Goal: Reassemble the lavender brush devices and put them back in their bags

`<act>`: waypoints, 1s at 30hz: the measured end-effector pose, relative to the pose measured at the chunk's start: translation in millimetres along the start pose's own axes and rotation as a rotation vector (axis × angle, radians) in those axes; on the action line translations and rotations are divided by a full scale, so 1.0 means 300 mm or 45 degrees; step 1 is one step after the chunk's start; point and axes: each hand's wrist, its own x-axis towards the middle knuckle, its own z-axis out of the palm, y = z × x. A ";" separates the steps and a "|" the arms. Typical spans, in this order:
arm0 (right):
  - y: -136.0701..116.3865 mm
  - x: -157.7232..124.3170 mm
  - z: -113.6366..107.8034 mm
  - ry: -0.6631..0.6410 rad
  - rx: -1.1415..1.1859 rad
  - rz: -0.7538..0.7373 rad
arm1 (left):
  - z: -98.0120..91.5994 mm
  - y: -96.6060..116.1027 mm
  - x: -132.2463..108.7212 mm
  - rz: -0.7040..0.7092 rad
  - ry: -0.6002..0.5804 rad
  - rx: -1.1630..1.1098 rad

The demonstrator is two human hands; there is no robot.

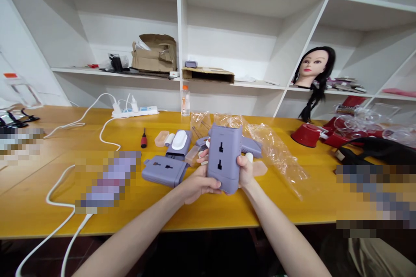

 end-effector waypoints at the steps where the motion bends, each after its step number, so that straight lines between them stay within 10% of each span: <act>1: 0.006 -0.001 -0.001 -0.017 0.017 0.032 | 0.001 -0.004 0.001 -0.001 0.002 0.013; 14: 0.014 0.039 0.027 -0.131 0.026 -0.084 | -0.025 -0.010 0.042 0.483 0.442 0.172; 30: 0.027 0.031 0.030 0.046 0.000 0.027 | -0.048 -0.026 0.052 0.427 0.594 0.288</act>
